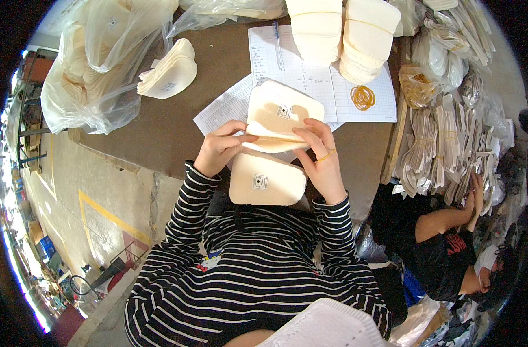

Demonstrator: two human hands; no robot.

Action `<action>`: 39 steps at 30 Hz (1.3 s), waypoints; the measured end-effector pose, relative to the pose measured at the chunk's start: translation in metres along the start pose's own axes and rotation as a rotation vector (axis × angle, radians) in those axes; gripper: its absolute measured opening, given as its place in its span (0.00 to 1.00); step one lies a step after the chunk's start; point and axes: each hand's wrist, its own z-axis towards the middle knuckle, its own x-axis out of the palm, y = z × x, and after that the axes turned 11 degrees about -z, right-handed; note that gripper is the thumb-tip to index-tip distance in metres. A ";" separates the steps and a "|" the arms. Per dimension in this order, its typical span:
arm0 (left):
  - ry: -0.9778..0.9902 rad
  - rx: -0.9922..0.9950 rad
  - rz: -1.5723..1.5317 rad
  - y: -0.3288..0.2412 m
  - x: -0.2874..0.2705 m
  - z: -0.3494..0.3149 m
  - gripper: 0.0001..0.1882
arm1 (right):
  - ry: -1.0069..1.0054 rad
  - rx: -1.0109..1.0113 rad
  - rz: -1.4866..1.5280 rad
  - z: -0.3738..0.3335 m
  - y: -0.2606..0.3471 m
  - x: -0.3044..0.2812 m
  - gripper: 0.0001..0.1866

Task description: The person repeatedly picks up white shoe insoles from a pile, aligns them, and stacks them into neat bundles on the table. The person occasionally picks up a rubber band from the table. The person continues stacking the insoles into multiple piles throughout the clip.

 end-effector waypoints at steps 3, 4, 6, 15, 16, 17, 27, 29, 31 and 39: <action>-0.116 -0.074 0.098 -0.003 0.002 0.001 0.13 | 0.002 -0.014 0.005 -0.001 -0.003 0.002 0.19; -0.139 -0.085 0.076 -0.002 0.002 0.001 0.13 | -0.003 -0.023 -0.005 -0.001 -0.004 0.003 0.17; -0.187 -0.103 0.029 0.000 0.003 0.001 0.12 | -0.027 -0.004 0.004 -0.002 -0.011 0.005 0.16; -0.330 -0.178 -0.038 -0.003 0.012 0.002 0.09 | -0.045 0.273 0.212 -0.004 -0.008 0.008 0.16; -0.325 -0.164 -0.023 -0.002 0.012 -0.001 0.10 | -0.069 0.220 0.200 -0.002 -0.004 0.008 0.16; -0.319 -0.150 -0.010 -0.005 0.011 0.000 0.10 | -0.089 0.183 0.179 -0.001 -0.002 0.008 0.15; -0.331 -0.136 0.019 -0.040 0.004 0.004 0.09 | -0.098 0.171 0.098 -0.009 0.010 -0.012 0.09; -0.365 -0.184 -0.036 -0.064 0.000 0.006 0.07 | -0.097 0.143 0.136 -0.010 0.019 -0.025 0.10; -0.268 -0.243 -0.103 -0.074 -0.012 0.000 0.13 | -0.035 0.275 0.333 -0.015 0.025 -0.032 0.14; -0.139 -0.742 -0.393 -0.086 -0.005 -0.042 0.31 | 0.322 0.460 0.295 -0.044 0.027 -0.032 0.19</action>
